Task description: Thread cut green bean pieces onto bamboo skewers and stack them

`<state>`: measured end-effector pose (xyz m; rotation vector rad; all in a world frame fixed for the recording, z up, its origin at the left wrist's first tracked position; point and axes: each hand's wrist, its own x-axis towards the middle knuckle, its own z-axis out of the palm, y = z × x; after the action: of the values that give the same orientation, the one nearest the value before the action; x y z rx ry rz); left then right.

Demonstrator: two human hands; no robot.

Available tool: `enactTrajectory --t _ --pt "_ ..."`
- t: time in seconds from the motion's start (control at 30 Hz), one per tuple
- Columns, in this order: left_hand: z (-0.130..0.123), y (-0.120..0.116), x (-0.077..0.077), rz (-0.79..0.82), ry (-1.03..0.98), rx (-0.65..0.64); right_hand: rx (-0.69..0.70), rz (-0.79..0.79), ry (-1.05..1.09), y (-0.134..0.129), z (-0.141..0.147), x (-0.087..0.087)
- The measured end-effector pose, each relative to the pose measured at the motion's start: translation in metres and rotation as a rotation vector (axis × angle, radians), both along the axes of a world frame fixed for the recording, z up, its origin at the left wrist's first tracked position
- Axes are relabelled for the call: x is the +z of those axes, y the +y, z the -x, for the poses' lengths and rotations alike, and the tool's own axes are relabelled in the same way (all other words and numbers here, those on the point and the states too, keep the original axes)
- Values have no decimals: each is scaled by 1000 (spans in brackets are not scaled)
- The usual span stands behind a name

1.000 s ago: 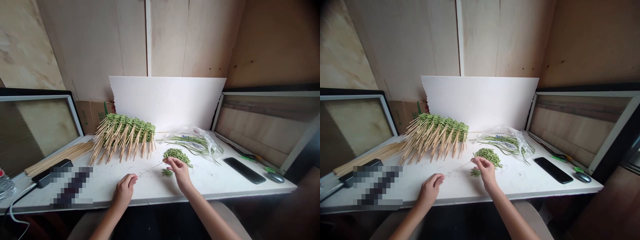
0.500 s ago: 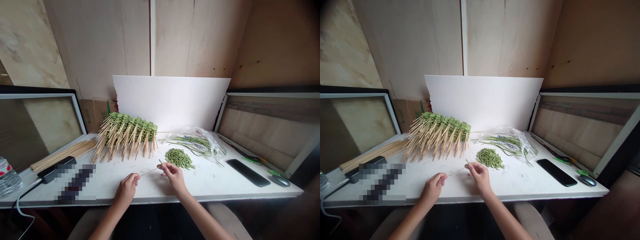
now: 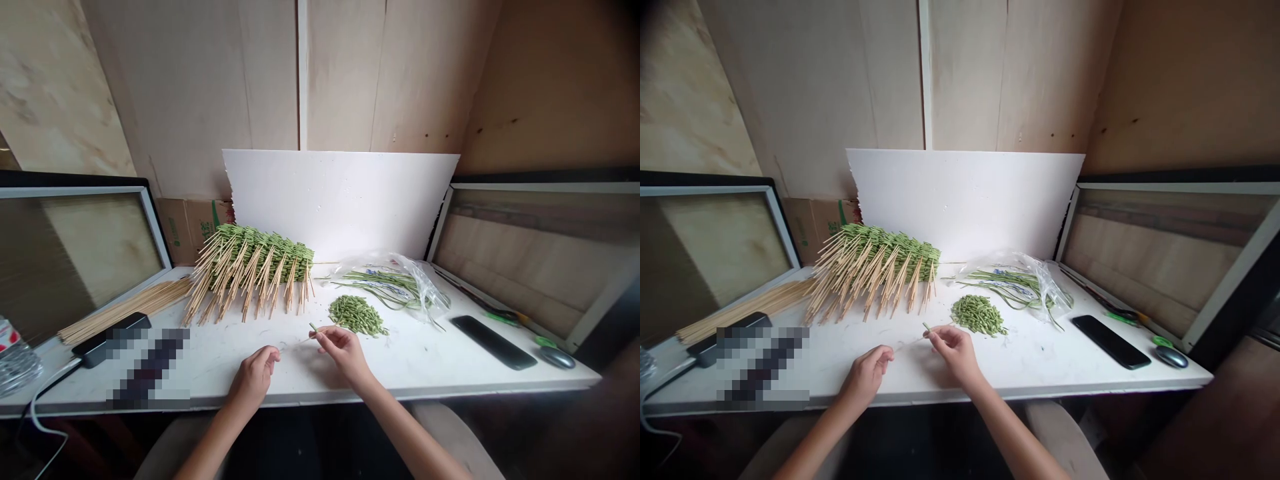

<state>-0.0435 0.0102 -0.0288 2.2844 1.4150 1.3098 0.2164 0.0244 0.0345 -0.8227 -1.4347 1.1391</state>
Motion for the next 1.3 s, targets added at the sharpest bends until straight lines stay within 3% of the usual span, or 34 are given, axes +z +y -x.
enactTrajectory --t 0.13,0.23,0.37,0.47,0.77,1.07,1.2,1.3 --pt "-2 0 4 20 -4 29 -22 -110 -186 9 -31 22" --pt "-4 0 6 13 -15 60 -201 -219 -415 18 -59 31" --pt "-5 1 5 8 -29 97 -198 -311 -731 25 -77 23" --pt "-5 1 4 8 -42 94 -164 -336 -839 23 -75 16" --pt "-6 -2 9 23 -51 69 -199 -413 -897 12 -57 24" --pt "-7 -3 10 3 -16 84 -194 -493 -892 18 -55 11" --pt "-7 -2 9 -9 -23 83 -220 -407 -672 21 -57 13" --pt "-7 -2 9 -19 -33 75 -275 -218 -412 26 -61 13"
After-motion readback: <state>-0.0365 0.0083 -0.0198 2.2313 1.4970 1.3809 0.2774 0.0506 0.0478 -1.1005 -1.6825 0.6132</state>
